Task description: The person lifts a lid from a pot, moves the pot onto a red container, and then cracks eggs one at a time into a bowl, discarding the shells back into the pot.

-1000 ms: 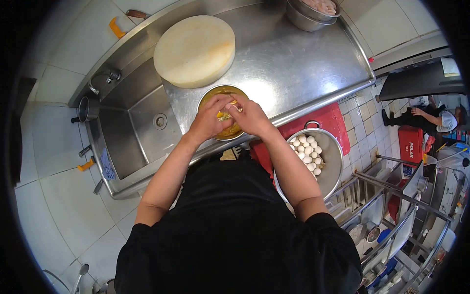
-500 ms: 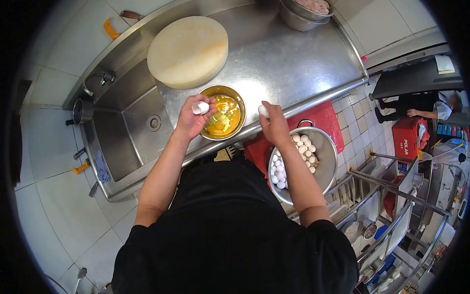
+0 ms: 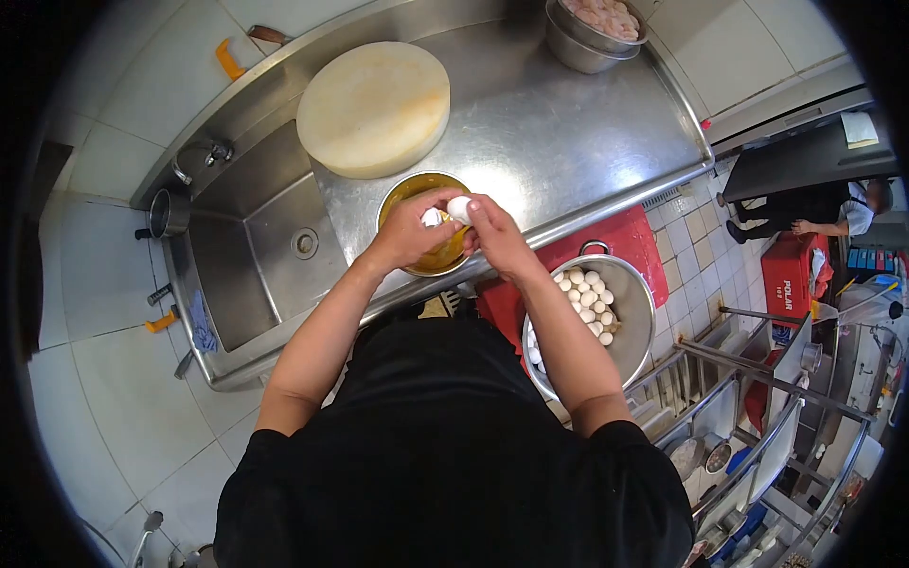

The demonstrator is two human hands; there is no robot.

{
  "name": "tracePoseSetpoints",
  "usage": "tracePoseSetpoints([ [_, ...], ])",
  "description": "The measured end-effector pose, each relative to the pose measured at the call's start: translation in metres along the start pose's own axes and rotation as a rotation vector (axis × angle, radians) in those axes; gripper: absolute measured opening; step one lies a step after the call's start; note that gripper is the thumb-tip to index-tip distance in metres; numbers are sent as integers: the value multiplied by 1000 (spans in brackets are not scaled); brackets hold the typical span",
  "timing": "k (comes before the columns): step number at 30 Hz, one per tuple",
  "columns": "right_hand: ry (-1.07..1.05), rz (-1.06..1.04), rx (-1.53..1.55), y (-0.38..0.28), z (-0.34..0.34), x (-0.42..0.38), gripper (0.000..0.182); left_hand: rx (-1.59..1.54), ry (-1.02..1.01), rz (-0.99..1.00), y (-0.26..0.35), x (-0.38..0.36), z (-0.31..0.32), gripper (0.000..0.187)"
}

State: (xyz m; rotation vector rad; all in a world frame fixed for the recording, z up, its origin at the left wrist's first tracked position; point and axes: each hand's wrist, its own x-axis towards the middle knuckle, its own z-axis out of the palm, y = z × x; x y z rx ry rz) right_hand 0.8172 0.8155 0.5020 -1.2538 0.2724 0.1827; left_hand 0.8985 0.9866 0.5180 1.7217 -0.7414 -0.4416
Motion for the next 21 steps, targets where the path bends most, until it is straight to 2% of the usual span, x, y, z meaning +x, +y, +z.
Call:
tracePoseSetpoints([
  [2,-40,-54,-164,6,7,5,39,140,-23,-39,9,-2,-11,43],
  [3,-82,-73,-229,1,13,4,40,90,-44,-101,8,-4,-13,40],
  [8,-157,-99,-340,7,18,10,38,146,27,-119,-3,-16,-21,40],
  [10,-217,-99,-527,3,14,14,37,142,52,-130,-12,-19,-25,41],
  [11,-220,-96,-525,6,15,17,37,215,58,-63,-16,-20,-28,41],
  [13,-100,-630,-970,11,18,22,37,289,59,1,-14,-21,-29,42],
  [14,-96,-630,-967,13,18,22,37,324,73,-2,-13,-21,-29,44],
  [16,-67,-435,-956,5,26,17,40,360,76,-3,-9,-20,-26,45],
  [17,-58,-433,-953,9,27,18,40,356,110,19,-7,-19,-23,46],
  [19,65,-339,-792,18,33,22,43,352,127,46,-8,-18,-19,46],
  [21,64,-302,-736,25,38,23,44,228,162,-72,-13,-16,-11,45],
])
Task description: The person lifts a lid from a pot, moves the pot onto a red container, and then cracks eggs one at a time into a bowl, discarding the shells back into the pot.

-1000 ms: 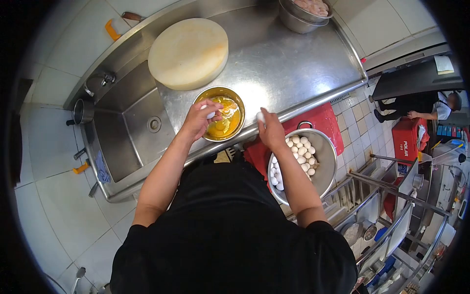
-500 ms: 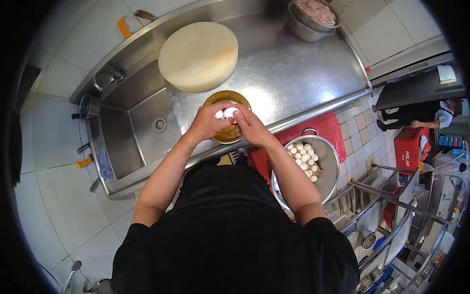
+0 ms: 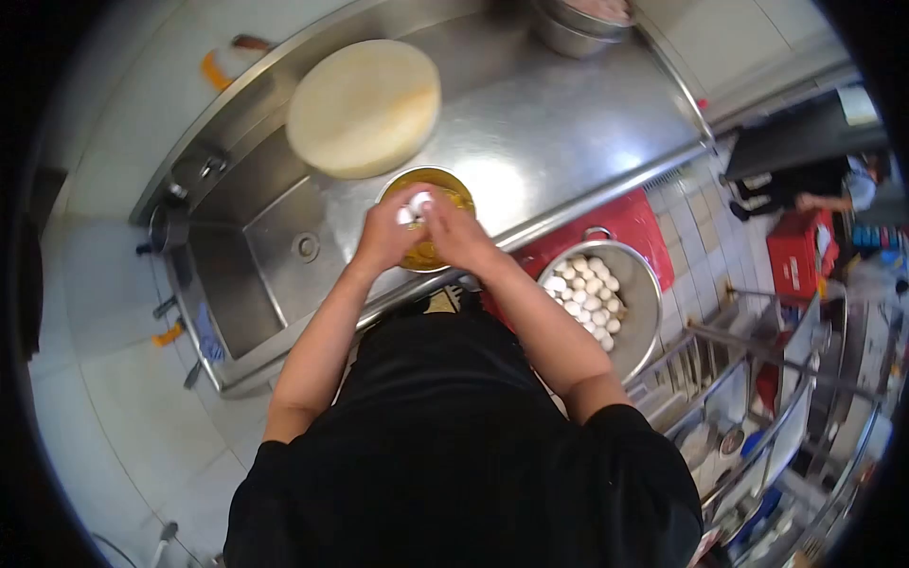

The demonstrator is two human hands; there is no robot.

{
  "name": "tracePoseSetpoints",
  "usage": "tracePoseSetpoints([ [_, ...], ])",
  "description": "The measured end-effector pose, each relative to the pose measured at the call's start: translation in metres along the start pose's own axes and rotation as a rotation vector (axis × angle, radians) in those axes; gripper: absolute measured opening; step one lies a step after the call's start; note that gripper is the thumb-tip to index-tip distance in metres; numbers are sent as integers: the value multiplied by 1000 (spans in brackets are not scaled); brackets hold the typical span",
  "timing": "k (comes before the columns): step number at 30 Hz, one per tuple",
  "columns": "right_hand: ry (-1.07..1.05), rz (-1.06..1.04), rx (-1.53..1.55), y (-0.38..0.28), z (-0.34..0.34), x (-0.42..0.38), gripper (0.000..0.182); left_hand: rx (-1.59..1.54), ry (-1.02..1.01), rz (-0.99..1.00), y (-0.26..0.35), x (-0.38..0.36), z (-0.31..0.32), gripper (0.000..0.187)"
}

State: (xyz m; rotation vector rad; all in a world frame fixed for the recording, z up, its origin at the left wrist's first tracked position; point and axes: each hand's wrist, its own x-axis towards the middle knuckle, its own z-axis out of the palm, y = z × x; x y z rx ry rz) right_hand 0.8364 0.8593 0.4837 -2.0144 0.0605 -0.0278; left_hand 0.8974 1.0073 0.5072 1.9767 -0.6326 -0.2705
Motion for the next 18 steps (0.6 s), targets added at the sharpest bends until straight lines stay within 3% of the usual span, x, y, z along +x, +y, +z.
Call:
tracePoseSetpoints([
  [1,-9,36,46,2,-2,-4,45,-108,-35,-164,-2,0,-2,46],
  [2,20,72,68,-15,-10,-5,45,-72,-7,-130,-17,0,-3,46],
  [4,169,189,126,-10,-46,-27,40,-608,68,-451,-24,-12,-30,42],
  [6,554,216,287,23,-76,-48,27,-805,114,-485,-23,-43,-76,55],
  [7,722,165,158,64,-94,-60,24,-866,146,-466,-29,-64,-96,58],
  [8,862,244,168,91,-114,-75,23,-926,184,-447,-33,-88,-117,62],
  [9,961,256,348,112,-130,-91,20,-902,241,-461,-42,-116,-136,65],
  [10,982,462,308,153,-143,-115,21,-876,297,-477,-54,-147,-154,68],
  [13,859,647,83,253,-136,-176,25,-811,419,-667,-99,-253,-196,67],
  [15,421,901,-90,276,-112,-201,37,-745,477,-890,-121,-323,-211,65],
  [18,304,762,-129,287,-63,-206,52,-590,650,-1228,-162,-423,-224,67],
])
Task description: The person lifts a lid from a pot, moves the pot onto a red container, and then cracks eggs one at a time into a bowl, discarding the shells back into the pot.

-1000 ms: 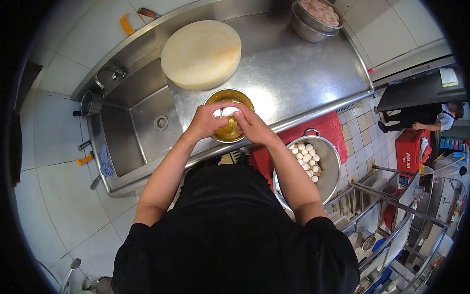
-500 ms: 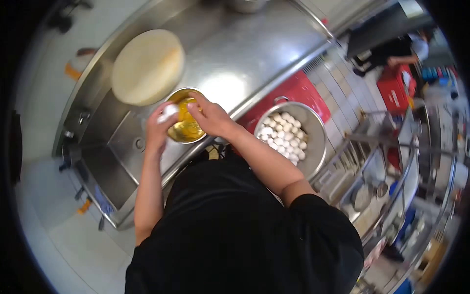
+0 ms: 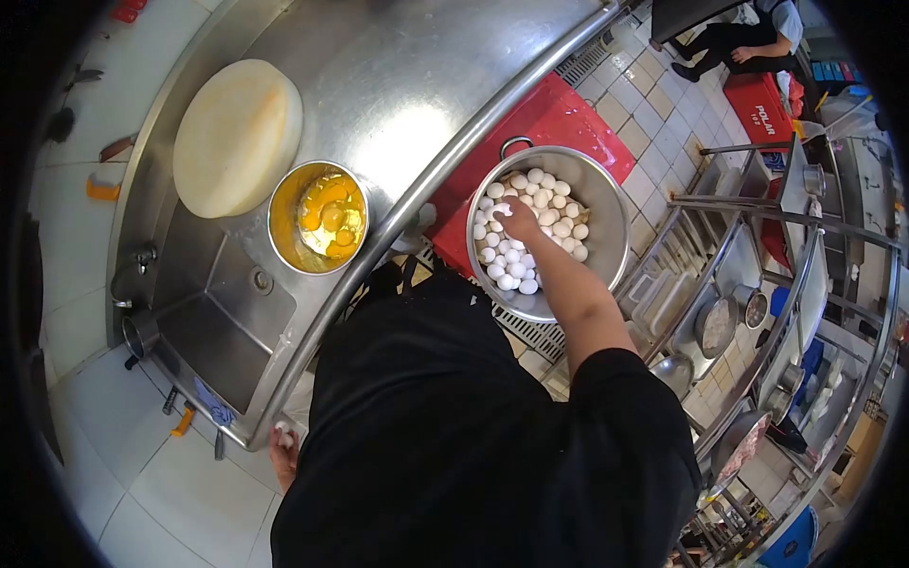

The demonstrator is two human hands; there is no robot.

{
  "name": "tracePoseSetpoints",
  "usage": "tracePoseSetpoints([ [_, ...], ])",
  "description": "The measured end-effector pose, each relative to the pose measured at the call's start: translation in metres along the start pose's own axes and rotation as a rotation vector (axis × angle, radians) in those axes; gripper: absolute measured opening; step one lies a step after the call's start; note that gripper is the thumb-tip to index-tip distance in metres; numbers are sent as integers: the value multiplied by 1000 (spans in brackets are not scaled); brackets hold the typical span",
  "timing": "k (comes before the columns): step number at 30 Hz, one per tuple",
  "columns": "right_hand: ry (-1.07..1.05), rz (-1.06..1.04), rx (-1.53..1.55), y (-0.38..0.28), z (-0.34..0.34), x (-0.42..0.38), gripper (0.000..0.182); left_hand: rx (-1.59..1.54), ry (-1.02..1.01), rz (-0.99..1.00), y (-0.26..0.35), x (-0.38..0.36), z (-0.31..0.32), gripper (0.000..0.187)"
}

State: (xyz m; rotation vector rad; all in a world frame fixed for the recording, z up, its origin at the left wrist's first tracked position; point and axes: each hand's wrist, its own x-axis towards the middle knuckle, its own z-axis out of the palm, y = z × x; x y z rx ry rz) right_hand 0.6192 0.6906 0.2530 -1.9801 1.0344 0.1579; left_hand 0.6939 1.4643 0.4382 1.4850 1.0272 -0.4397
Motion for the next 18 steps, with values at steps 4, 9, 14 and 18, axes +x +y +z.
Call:
tracePoseSetpoints([
  [4,71,-42,-229,-11,37,8,58,232,372,-227,-37,-2,-47,83],
  [9,200,297,-121,-33,59,17,47,321,430,-104,-43,-29,-20,85],
  [14,353,319,242,-28,60,25,58,420,445,-16,-30,-49,-10,87],
  [18,307,297,64,-57,34,20,74,396,454,-7,-23,-59,-19,82],
])
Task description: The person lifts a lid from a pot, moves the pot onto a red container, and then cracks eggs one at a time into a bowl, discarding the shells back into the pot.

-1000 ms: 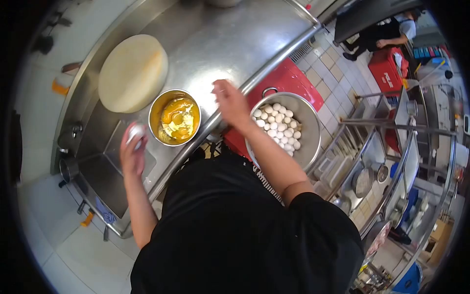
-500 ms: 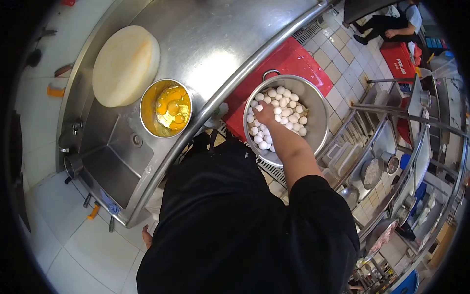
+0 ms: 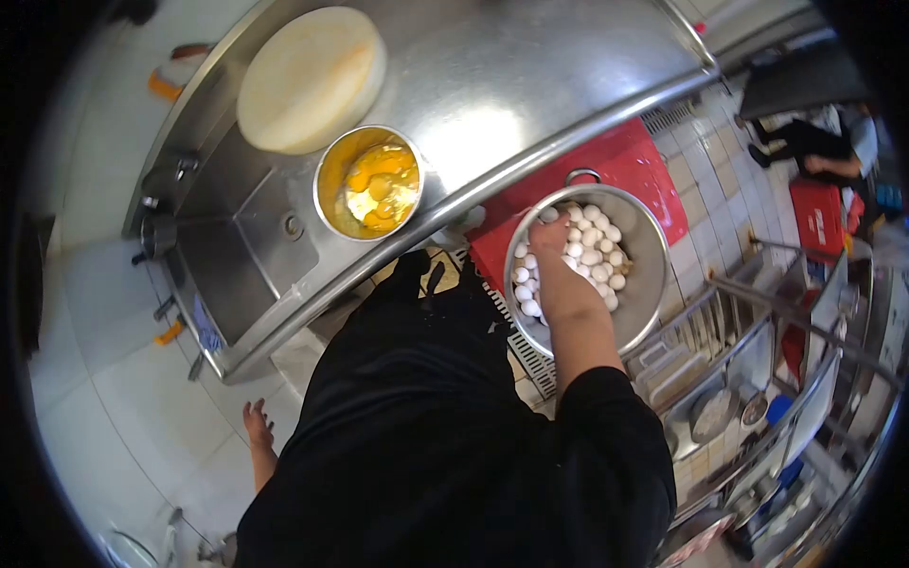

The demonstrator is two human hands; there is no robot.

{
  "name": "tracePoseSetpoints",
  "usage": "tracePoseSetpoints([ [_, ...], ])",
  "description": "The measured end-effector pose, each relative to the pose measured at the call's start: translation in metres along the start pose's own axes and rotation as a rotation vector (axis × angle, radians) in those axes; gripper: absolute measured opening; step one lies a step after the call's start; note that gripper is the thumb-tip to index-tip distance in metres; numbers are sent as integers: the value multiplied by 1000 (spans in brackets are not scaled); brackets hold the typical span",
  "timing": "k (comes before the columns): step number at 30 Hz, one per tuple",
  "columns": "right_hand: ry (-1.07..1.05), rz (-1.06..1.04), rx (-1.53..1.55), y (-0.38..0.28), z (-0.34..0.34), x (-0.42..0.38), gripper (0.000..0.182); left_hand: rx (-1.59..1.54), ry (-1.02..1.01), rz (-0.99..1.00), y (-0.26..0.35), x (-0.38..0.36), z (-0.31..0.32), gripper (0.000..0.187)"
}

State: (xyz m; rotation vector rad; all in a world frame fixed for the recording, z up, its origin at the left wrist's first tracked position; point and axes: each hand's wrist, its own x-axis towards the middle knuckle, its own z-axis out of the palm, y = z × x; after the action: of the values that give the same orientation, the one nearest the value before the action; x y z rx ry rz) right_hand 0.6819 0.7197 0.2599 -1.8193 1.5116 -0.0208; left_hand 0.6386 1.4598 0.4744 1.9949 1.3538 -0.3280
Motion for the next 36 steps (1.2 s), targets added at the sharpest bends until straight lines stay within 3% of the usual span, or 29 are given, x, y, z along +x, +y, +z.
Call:
tracePoseSetpoints([
  [3,-72,-178,-225,29,10,28,84,9,-5,52,18,-2,-6,77],
  [6,-48,-347,-319,41,5,47,64,4,-17,132,46,3,-5,75],
  [9,-90,-319,-211,72,10,70,59,-30,-58,210,62,21,1,77],
  [11,-71,-359,-240,60,-1,54,57,-45,-100,356,77,25,11,76],
  [13,-249,-311,-144,40,-12,34,57,-3,-96,369,96,13,23,75],
  [15,-167,-393,-271,29,-5,35,65,-8,-118,415,107,10,31,69],
  [17,-139,-209,-303,13,-4,33,69,-10,-135,439,121,-4,39,69],
  [19,-176,-152,-272,8,-1,42,72,6,-152,477,132,-12,35,68],
  [25,-47,-202,-30,59,28,75,73,2,-121,578,165,-30,29,64],
  [27,-78,139,379,49,17,56,63,-51,-95,614,170,-39,30,61],
  [28,-156,241,553,38,-2,39,51,-58,-94,603,169,-42,30,61],
  [30,-198,417,889,36,-33,19,44,-152,-89,602,170,-43,30,59],
  [31,-262,390,978,50,-45,22,40,-153,-88,597,170,-43,29,59],
  [33,-172,259,1044,22,-92,-20,36,-248,-78,547,173,-39,35,57],
  [36,-280,-30,837,-12,-133,-49,46,-361,-136,591,188,-34,58,54],
])
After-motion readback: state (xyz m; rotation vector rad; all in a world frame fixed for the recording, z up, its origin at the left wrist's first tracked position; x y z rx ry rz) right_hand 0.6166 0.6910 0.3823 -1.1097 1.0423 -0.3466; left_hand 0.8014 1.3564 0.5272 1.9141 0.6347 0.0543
